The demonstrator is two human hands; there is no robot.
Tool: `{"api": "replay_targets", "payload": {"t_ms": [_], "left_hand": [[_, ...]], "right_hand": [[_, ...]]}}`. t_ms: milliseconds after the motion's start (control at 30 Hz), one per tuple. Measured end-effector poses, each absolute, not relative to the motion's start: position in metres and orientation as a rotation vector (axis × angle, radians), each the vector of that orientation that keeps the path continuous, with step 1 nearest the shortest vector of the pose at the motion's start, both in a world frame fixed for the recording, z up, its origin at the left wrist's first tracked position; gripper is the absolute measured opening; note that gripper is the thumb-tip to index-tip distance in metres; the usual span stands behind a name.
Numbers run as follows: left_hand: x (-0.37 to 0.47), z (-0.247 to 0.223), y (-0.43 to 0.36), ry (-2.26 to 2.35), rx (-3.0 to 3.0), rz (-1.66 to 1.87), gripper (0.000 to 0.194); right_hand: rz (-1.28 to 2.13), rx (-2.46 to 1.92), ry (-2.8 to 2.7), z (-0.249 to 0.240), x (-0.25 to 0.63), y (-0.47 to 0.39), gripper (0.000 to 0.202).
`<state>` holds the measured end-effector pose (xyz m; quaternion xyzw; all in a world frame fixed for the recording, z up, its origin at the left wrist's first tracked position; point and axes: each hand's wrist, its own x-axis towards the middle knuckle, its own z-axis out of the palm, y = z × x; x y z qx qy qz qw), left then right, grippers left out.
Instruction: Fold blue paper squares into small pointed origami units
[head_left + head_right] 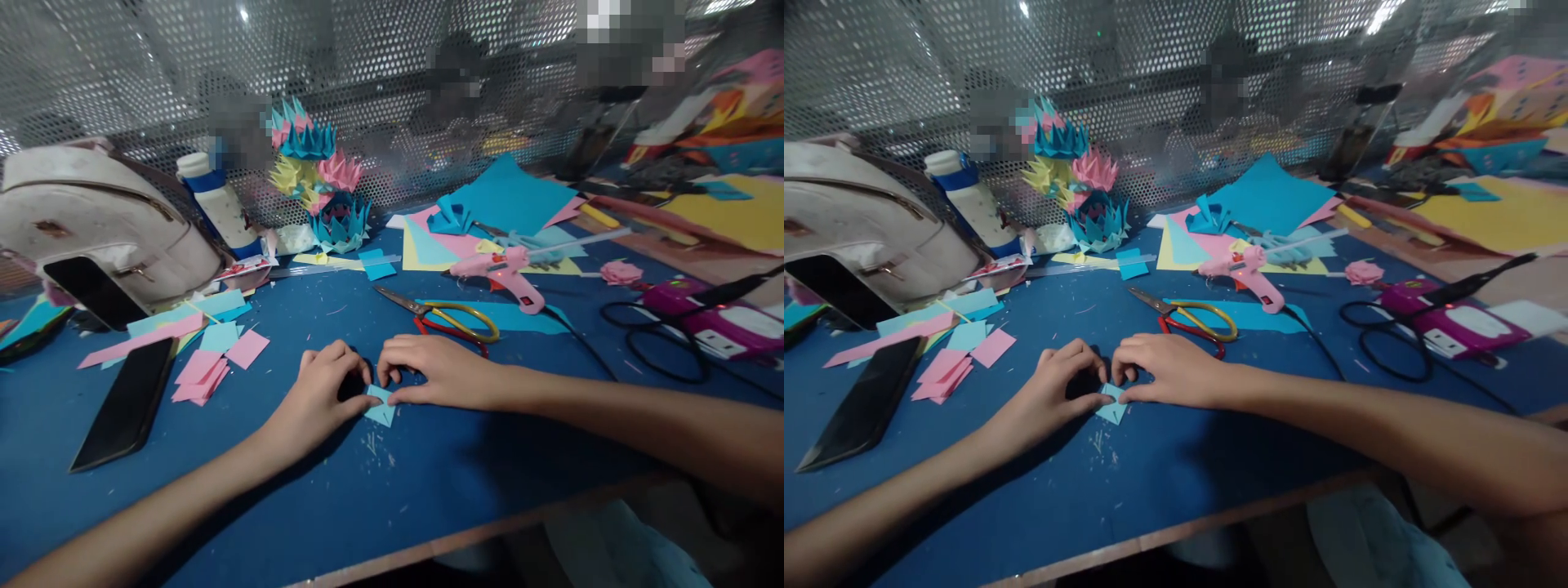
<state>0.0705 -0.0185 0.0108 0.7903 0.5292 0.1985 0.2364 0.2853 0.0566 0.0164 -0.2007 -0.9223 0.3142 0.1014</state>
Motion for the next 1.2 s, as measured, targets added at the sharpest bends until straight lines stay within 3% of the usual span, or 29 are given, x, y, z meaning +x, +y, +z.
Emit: {"api": "replay_targets", "payload": {"t_ms": [567, 800, 1200], "left_hand": [[0.072, 0.005, -0.028, 1.484, 2.191, 0.682, 0.011], [0.069, 0.006, -0.036, 1.417, 2.383, 0.749, 0.008], [0.065, 0.006, -0.042, 1.193, 2.750, 0.776, 0.030]], "right_hand": [[0.855, -0.629, -2.703, 0.016, 0.285, 0.049, 0.009], [0.829, -0.393, -2.660, 0.006, 0.290, 0.057, 0.007], [0.066, 0.005, -2.827, 0.009, 0.296, 0.062, 0.030]]}}
